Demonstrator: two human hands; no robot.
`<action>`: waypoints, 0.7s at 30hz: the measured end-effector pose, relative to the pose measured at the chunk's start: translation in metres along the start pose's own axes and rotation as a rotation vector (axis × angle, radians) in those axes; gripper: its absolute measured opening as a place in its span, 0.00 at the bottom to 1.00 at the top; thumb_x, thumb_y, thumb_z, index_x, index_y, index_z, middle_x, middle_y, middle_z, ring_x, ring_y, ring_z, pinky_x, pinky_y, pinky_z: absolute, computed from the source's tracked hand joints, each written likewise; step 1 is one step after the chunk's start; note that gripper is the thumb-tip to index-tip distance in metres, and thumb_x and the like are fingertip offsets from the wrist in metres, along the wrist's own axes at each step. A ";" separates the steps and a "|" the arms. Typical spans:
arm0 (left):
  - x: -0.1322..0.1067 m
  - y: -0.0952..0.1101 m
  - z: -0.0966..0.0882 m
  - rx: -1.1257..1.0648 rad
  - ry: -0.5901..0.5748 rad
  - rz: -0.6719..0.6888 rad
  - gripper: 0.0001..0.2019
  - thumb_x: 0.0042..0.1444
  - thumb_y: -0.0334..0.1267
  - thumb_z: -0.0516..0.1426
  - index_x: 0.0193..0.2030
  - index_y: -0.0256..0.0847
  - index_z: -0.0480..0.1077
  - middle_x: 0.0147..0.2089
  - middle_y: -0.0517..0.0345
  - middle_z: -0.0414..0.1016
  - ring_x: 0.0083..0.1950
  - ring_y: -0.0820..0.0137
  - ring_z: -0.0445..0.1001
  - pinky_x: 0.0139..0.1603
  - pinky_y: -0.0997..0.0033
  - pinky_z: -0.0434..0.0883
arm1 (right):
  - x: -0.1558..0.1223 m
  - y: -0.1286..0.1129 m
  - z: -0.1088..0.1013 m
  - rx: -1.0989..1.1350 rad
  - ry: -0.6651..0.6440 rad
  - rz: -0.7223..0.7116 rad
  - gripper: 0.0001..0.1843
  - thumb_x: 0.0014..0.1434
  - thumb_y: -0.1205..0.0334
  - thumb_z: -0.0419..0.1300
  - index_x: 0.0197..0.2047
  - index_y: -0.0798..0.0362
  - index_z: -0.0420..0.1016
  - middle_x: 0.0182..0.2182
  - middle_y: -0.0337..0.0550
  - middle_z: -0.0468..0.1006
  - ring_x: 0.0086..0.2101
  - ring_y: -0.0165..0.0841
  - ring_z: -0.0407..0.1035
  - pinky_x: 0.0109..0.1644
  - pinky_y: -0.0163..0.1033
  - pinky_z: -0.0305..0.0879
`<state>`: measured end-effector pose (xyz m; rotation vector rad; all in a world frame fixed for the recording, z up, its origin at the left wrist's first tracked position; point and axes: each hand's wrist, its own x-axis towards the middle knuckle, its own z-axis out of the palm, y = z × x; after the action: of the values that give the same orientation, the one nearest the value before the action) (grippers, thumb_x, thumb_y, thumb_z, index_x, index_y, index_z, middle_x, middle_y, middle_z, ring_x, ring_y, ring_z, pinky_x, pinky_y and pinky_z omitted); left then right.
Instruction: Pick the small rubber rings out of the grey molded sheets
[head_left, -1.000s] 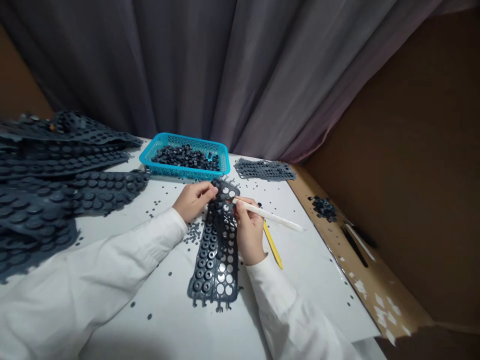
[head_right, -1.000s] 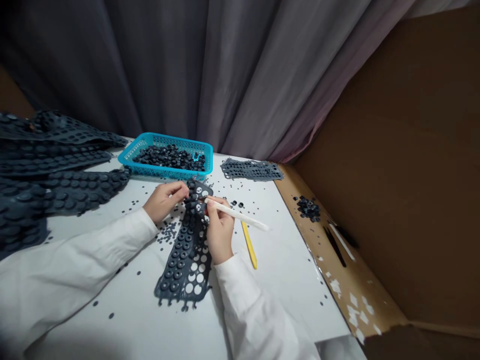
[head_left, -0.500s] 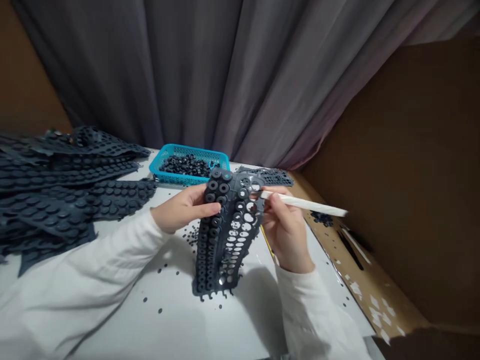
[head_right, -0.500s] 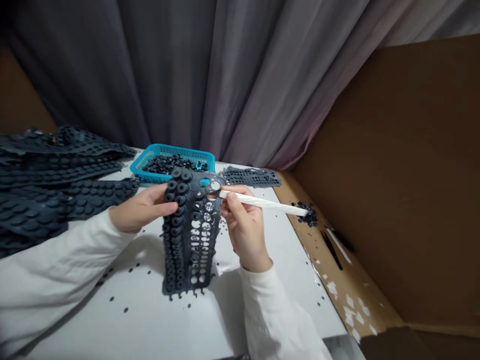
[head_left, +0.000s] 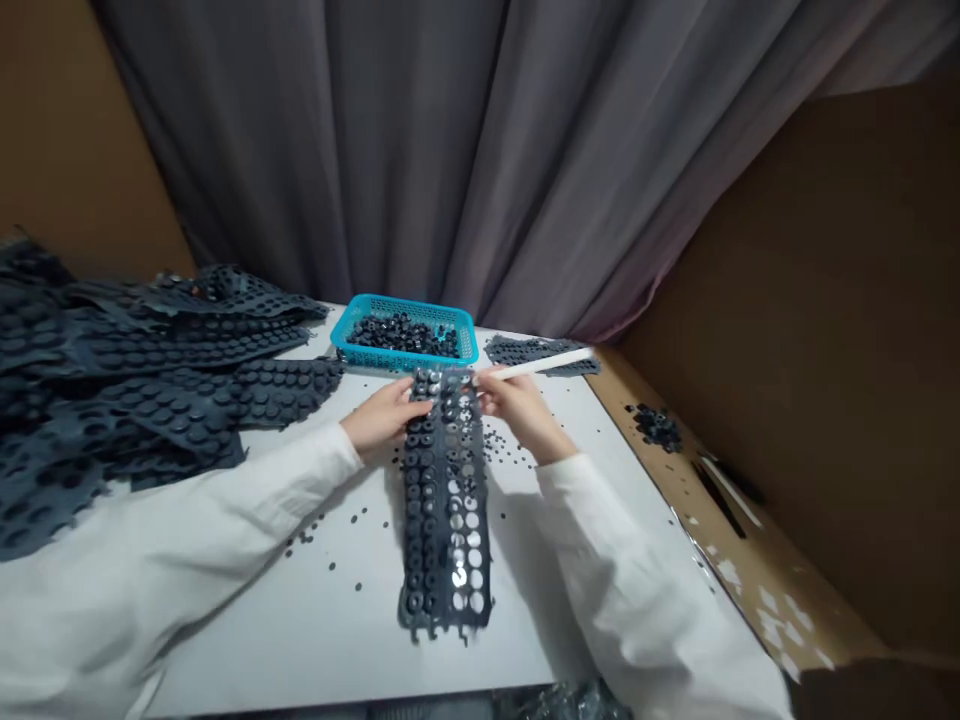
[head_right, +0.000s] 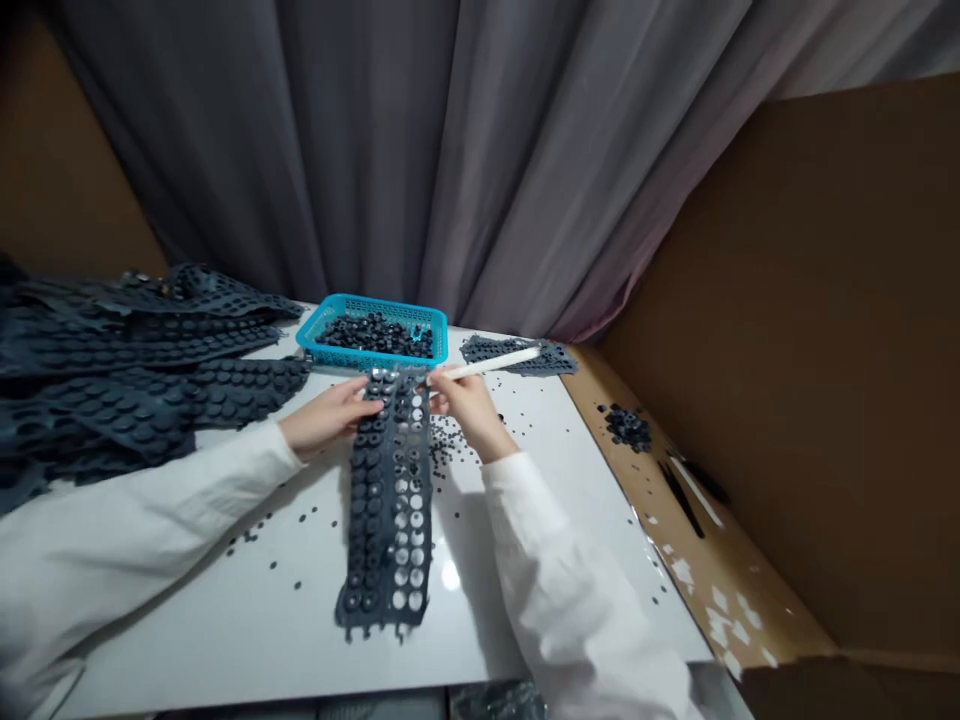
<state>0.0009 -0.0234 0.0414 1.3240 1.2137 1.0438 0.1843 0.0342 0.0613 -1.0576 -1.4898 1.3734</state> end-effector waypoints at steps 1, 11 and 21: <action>0.010 -0.019 -0.003 0.041 0.031 -0.005 0.15 0.51 0.39 0.56 0.45 0.37 0.66 0.28 0.57 0.74 0.31 0.65 0.75 0.28 0.68 0.71 | 0.012 0.020 0.003 -0.019 0.011 0.032 0.09 0.47 0.58 0.61 0.26 0.55 0.69 0.17 0.35 0.69 0.18 0.26 0.62 0.24 0.35 0.63; 0.058 -0.070 -0.040 0.467 0.090 0.091 0.20 0.44 0.36 0.60 0.46 0.35 0.69 0.29 0.59 0.73 0.30 0.67 0.71 0.33 0.68 0.68 | 0.047 0.080 0.025 -0.109 0.233 -0.107 0.10 0.48 0.56 0.57 0.31 0.53 0.70 0.24 0.37 0.71 0.24 0.29 0.65 0.29 0.34 0.64; 0.072 -0.051 -0.053 0.868 -0.119 0.306 0.12 0.52 0.30 0.54 0.41 0.38 0.77 0.39 0.51 0.71 0.39 0.65 0.71 0.45 0.67 0.66 | 0.051 0.097 0.048 -0.222 0.199 -0.212 0.07 0.52 0.58 0.54 0.26 0.51 0.65 0.20 0.33 0.70 0.25 0.30 0.64 0.32 0.34 0.60</action>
<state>-0.0487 0.0529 -0.0061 2.2568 1.4664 0.6183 0.1273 0.0726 -0.0363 -1.1019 -1.5791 0.9446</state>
